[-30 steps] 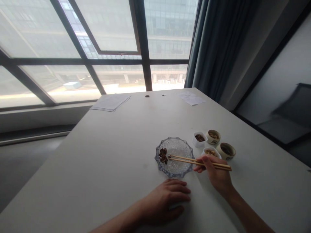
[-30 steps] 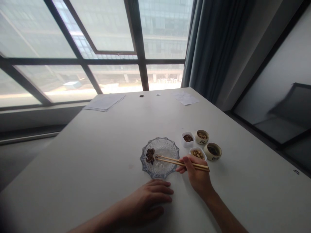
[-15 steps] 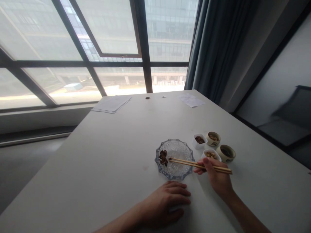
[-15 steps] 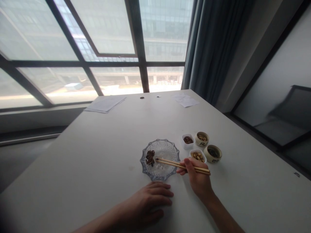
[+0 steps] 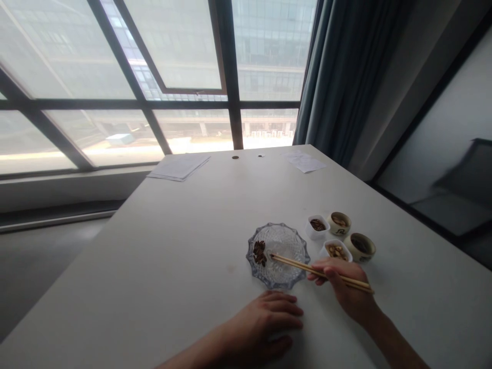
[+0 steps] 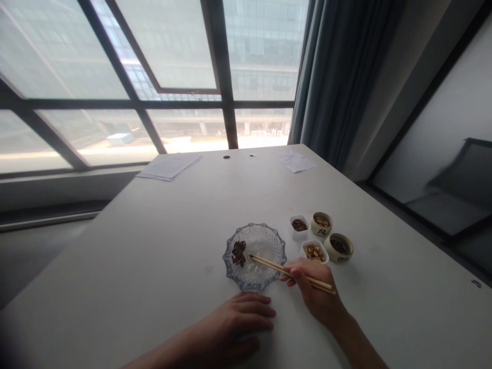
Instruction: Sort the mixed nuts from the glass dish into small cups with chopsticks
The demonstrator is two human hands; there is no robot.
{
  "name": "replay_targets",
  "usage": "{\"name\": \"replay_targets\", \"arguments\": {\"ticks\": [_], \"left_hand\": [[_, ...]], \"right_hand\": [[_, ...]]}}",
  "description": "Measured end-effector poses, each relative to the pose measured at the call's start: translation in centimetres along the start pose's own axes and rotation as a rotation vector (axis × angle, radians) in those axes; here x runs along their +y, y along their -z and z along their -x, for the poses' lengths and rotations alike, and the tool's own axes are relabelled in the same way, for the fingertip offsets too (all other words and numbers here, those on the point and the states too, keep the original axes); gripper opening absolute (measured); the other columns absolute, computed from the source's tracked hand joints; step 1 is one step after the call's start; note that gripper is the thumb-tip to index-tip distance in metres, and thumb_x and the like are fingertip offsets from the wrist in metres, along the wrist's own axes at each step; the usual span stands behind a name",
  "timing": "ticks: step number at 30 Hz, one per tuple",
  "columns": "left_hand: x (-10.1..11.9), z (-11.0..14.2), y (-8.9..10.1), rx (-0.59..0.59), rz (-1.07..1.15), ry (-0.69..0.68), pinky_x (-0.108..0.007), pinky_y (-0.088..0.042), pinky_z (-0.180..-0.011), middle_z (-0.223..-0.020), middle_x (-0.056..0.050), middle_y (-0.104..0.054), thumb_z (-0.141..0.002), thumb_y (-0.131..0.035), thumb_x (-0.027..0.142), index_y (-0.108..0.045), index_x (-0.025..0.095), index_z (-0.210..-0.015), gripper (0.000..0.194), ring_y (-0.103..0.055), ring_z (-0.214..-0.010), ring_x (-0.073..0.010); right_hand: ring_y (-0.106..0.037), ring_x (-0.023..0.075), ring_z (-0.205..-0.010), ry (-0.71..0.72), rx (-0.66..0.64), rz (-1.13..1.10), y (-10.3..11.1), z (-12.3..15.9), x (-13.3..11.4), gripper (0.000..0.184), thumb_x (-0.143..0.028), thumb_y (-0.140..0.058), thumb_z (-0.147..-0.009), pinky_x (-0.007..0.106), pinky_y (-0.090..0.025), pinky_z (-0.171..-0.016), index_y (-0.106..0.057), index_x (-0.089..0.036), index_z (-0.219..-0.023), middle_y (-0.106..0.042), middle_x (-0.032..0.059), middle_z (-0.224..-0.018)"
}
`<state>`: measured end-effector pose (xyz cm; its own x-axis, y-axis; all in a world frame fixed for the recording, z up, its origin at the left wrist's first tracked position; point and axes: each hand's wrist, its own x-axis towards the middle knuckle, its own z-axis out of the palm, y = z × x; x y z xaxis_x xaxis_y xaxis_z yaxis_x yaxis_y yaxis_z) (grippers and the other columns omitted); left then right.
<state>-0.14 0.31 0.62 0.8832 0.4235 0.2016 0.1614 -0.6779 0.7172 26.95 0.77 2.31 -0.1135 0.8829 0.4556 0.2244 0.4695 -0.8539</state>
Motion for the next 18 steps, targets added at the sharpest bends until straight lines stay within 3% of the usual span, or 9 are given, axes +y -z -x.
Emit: {"name": "replay_targets", "arguments": {"ticks": [6, 9, 13, 18], "left_hand": [[0.1, -0.1, 0.0, 0.005, -0.004, 0.003, -0.043, -0.041, -0.124, -0.139, -0.009, -0.073, -0.094, -0.067, 0.023, -0.069, 0.025, -0.13, 0.036, -0.06, -0.14, -0.0278], [0.2, -0.1, 0.1, -0.002, -0.007, 0.003, -0.043, -0.041, -0.124, -0.14, -0.008, -0.072, -0.094, -0.067, 0.022, -0.068, 0.026, -0.13, 0.037, -0.06, -0.141, -0.0277], [0.3, 0.0, 0.1, -0.006, -0.006, 0.006, -0.042, -0.04, -0.125, -0.141, -0.008, -0.072, -0.093, -0.067, 0.019, -0.067, 0.027, -0.132, 0.04, -0.06, -0.141, -0.0269], [0.3, -0.1, 0.2, -0.008, -0.009, 0.027, -0.041, -0.043, -0.123, -0.141, -0.005, -0.071, -0.09, -0.069, 0.015, -0.067, 0.028, -0.132, 0.044, -0.057, -0.143, -0.027]], "right_hand": [[-0.079, 0.0262, -0.06, -0.21, 0.205, -0.055, -1.0, 0.1, 0.0, 0.042, -0.053, -0.063, -0.101, 0.035, -0.068, -0.056, -0.083, -0.02, -0.085, -0.082, 0.0104, -0.075], [-0.08, 0.0282, -0.059, -0.29, 0.344, -0.082, -0.2, -0.2, -0.8, 0.048, -0.059, -0.065, -0.098, 0.036, -0.068, -0.055, -0.083, -0.018, -0.083, -0.081, 0.0116, -0.071], [-0.081, 0.0287, -0.062, -0.259, 0.558, -0.055, 4.1, 0.1, -3.0, 0.048, -0.06, -0.066, -0.096, 0.036, -0.068, -0.058, -0.083, -0.017, -0.084, -0.082, 0.0126, -0.074], [-0.077, 0.0281, -0.054, -0.222, 0.879, 0.189, 10.9, 3.3, -4.8, 0.048, -0.054, -0.058, -0.102, 0.039, -0.066, -0.052, -0.078, -0.018, -0.077, -0.077, 0.0107, -0.064]]}}
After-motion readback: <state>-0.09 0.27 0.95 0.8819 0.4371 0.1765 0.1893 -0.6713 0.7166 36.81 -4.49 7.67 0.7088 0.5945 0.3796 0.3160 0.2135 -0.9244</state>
